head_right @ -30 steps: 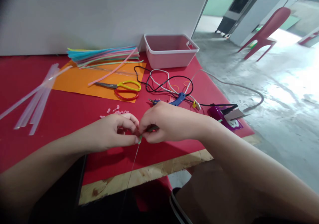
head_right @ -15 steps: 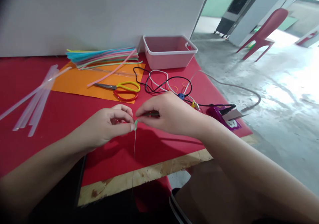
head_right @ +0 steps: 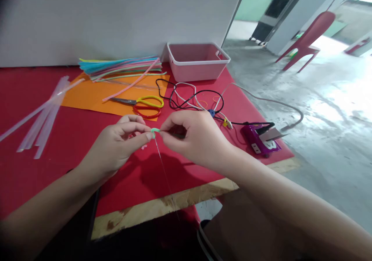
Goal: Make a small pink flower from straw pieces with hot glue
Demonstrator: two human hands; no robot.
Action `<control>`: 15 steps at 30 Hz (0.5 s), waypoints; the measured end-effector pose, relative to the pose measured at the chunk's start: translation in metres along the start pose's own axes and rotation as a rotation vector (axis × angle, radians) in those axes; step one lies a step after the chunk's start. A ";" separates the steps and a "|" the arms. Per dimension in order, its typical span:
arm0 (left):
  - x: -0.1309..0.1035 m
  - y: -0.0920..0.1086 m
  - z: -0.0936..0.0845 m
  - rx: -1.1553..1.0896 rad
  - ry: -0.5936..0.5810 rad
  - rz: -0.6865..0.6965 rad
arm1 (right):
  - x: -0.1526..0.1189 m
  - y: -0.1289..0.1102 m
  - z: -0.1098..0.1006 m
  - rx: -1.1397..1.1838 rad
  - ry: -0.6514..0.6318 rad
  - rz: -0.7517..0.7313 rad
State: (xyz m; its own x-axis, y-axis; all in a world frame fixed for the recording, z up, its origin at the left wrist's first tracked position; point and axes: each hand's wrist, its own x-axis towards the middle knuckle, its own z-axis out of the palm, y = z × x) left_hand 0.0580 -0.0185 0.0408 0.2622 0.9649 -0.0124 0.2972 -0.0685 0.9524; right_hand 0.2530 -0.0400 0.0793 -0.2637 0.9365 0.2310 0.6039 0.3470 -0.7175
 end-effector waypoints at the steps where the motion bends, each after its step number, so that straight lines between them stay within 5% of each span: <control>1: 0.000 0.000 0.001 -0.001 0.020 0.005 | 0.000 0.000 0.001 -0.006 0.011 -0.004; 15: 0.001 0.002 0.009 -0.029 0.092 0.026 | -0.005 0.004 0.011 -0.246 0.126 -0.310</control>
State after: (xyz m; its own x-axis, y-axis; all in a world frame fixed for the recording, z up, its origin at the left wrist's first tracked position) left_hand 0.0670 -0.0196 0.0395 0.1840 0.9822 0.0392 0.2647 -0.0879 0.9603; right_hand 0.2486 -0.0444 0.0684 -0.3769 0.7791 0.5010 0.6757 0.6012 -0.4266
